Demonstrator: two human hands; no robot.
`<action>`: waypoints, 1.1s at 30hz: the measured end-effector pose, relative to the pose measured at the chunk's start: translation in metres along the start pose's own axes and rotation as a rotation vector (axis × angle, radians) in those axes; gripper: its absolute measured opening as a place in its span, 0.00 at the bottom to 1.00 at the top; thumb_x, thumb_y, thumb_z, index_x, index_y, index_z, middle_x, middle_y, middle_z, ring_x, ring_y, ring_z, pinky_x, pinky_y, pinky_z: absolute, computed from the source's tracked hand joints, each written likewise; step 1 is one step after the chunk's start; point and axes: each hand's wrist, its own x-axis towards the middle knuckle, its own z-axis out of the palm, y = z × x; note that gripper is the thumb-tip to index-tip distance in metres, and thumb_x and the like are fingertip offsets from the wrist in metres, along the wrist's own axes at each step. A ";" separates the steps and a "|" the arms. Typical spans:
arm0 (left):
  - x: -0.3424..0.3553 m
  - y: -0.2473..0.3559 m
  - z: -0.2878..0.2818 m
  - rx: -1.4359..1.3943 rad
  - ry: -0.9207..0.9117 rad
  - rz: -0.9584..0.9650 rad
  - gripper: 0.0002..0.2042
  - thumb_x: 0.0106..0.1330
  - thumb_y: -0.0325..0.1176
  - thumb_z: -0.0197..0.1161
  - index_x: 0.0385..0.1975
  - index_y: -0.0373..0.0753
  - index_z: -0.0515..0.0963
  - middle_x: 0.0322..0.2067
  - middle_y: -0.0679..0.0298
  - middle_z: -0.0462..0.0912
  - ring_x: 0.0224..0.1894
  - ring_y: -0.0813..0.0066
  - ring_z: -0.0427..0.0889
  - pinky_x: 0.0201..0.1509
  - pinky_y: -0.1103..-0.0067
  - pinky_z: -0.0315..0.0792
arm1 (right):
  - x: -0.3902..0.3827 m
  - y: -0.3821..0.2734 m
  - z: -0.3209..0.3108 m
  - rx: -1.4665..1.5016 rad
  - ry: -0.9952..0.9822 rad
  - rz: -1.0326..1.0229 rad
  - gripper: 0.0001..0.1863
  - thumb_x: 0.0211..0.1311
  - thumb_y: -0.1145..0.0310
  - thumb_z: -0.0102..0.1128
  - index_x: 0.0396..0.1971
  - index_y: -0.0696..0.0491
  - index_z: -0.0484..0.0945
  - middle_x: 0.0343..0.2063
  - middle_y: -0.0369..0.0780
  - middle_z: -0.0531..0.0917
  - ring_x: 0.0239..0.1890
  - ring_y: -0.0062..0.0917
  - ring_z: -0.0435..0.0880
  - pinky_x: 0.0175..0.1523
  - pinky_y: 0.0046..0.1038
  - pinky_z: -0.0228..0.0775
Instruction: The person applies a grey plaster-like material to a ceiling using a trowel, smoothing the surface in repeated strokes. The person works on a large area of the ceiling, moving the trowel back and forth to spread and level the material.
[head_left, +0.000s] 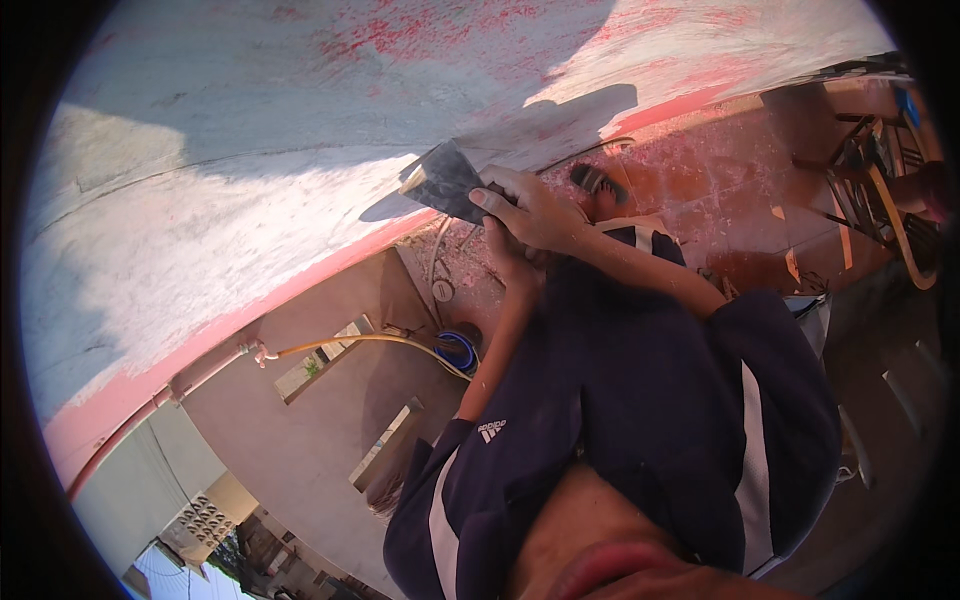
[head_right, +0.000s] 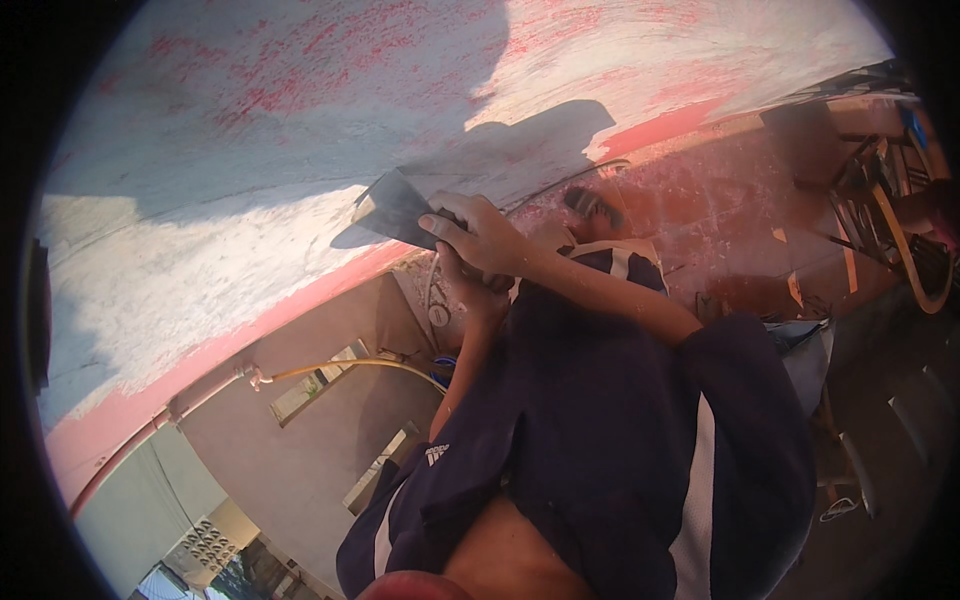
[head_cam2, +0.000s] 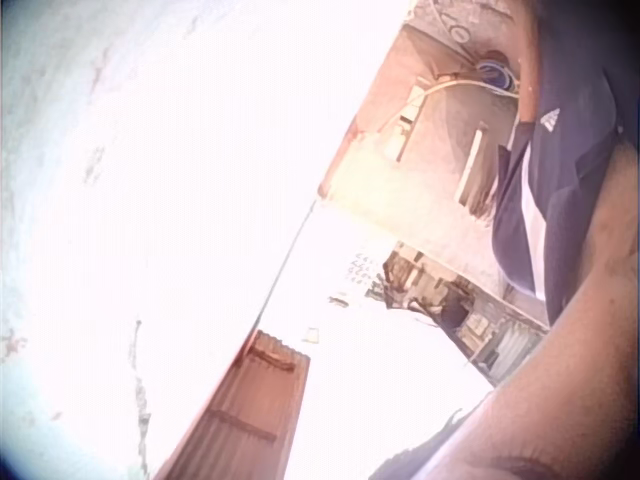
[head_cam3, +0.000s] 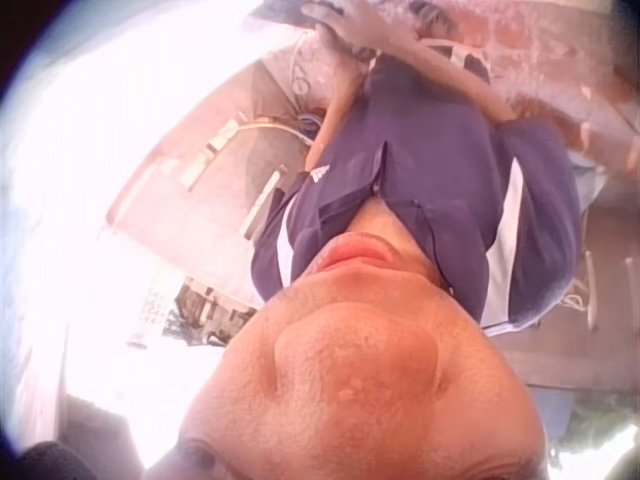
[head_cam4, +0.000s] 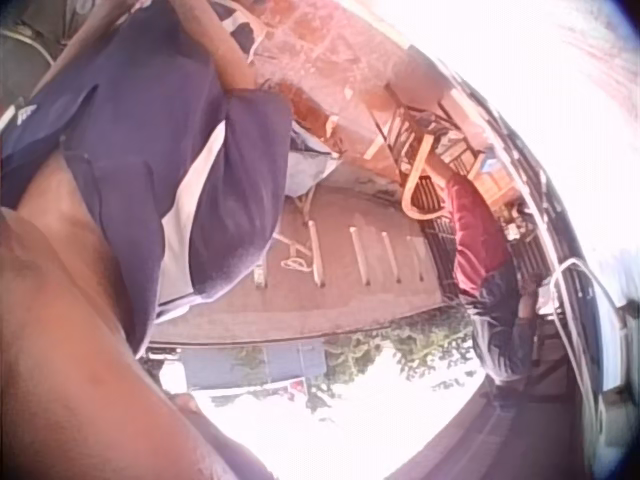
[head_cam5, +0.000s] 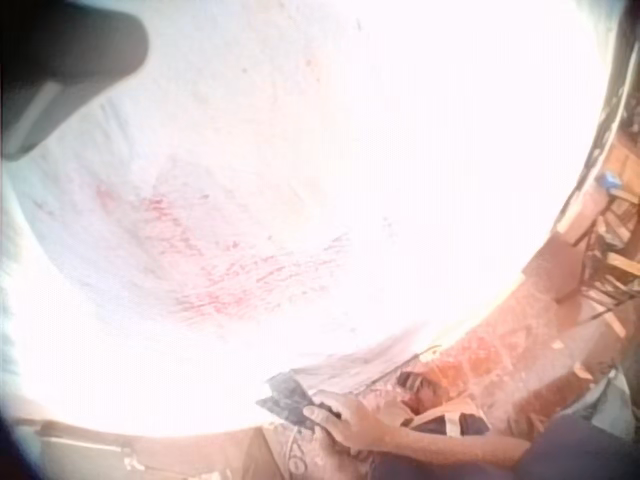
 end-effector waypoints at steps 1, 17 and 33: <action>0.001 0.000 0.003 -0.021 0.059 0.020 0.33 0.71 0.71 0.39 0.49 0.45 0.73 0.20 0.73 0.71 0.14 0.81 0.65 0.15 0.83 0.55 | 0.001 -0.001 0.001 0.064 -0.023 -0.097 0.16 0.71 0.61 0.59 0.31 0.60 0.74 0.18 0.39 0.70 0.23 0.20 0.64 0.30 0.31 0.61; 0.005 -0.005 -0.020 -0.061 -0.113 -0.042 0.29 0.73 0.67 0.41 0.57 0.50 0.69 0.30 0.72 0.75 0.21 0.82 0.71 0.19 0.84 0.61 | -0.003 0.008 0.002 0.061 -0.032 -0.045 0.14 0.72 0.63 0.58 0.31 0.59 0.74 0.17 0.38 0.71 0.23 0.18 0.65 0.30 0.27 0.62; 0.005 -0.002 -0.008 0.002 -0.033 0.009 0.29 0.74 0.66 0.40 0.56 0.47 0.69 0.32 0.70 0.75 0.23 0.83 0.73 0.20 0.82 0.63 | 0.001 0.004 -0.001 -0.020 0.009 0.002 0.15 0.71 0.63 0.58 0.30 0.60 0.74 0.16 0.39 0.70 0.22 0.19 0.66 0.30 0.28 0.62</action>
